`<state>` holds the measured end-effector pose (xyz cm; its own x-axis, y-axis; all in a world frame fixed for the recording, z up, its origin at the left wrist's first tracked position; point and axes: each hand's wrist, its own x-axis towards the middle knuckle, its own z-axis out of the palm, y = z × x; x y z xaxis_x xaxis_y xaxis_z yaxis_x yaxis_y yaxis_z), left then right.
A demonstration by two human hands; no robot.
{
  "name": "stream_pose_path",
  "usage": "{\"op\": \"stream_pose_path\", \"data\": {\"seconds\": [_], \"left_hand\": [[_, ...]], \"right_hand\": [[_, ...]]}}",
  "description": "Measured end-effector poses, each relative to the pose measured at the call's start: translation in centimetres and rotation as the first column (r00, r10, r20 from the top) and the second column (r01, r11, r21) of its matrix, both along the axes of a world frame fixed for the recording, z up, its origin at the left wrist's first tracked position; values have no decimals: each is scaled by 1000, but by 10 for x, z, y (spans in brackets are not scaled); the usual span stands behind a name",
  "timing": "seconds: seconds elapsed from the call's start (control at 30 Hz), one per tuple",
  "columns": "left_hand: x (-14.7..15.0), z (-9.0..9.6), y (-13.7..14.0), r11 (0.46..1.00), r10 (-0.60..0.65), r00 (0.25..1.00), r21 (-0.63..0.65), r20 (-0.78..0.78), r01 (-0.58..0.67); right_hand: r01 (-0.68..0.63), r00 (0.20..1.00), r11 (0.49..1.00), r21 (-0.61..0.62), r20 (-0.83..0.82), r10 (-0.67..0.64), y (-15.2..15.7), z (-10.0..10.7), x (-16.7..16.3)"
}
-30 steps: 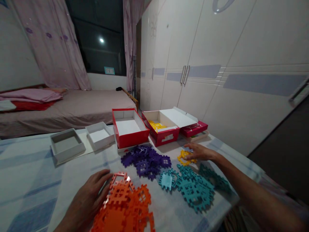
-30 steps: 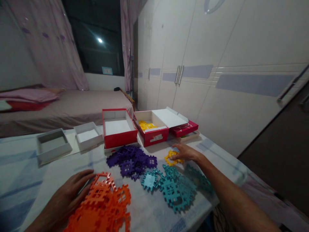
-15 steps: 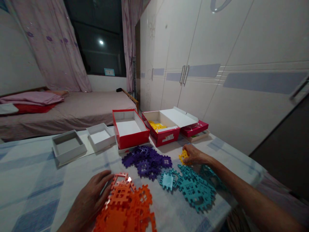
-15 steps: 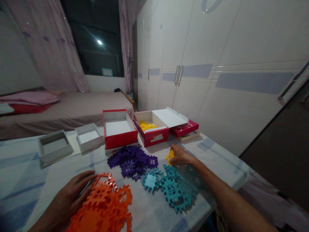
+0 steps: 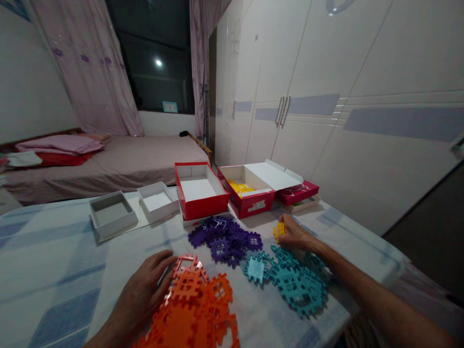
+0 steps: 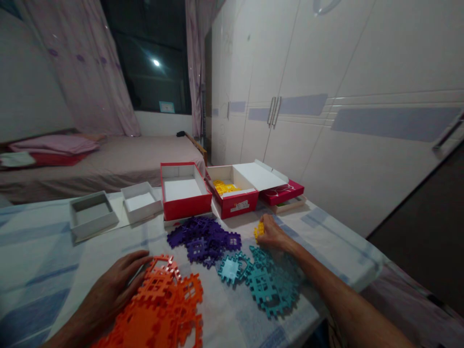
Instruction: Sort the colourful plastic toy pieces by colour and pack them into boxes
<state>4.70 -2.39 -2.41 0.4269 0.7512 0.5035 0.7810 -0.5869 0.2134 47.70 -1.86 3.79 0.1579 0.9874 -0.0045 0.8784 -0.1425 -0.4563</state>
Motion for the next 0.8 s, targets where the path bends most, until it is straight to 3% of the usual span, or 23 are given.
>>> {"op": "stream_pose_path", "data": {"seconds": [0.1,0.27,0.43,0.53,0.6,0.7,0.8], "left_hand": [[1,1,0,1000,-2,1000,5,7,2],[1,3,-1,1000,0,1000,-6,1,0],[1,2,0,999,-19,1000,45,7,19],[0,1,1,999,-21,1000,41,6,20],[1,1,0,1000,-17,1000,23,5,17],[3,3,-2,1000,-4,1000,-6,14,4],[4,4,-3,1000,3,1000,-14,20,-3]], "right_hand": [[10,987,997,75,-158,2,7,17,0],[19,907,966,258,-412,92,51,78,-20],[148,932,908,392,-363,4,111,114,-46],[158,973,895,416,-218,-71,117,112,-49],[110,986,903,415,-162,-46,102,103,-44],[60,992,894,443,-122,-6,57,82,-23],[126,991,843,523,-109,-81,-5,53,8]]}}
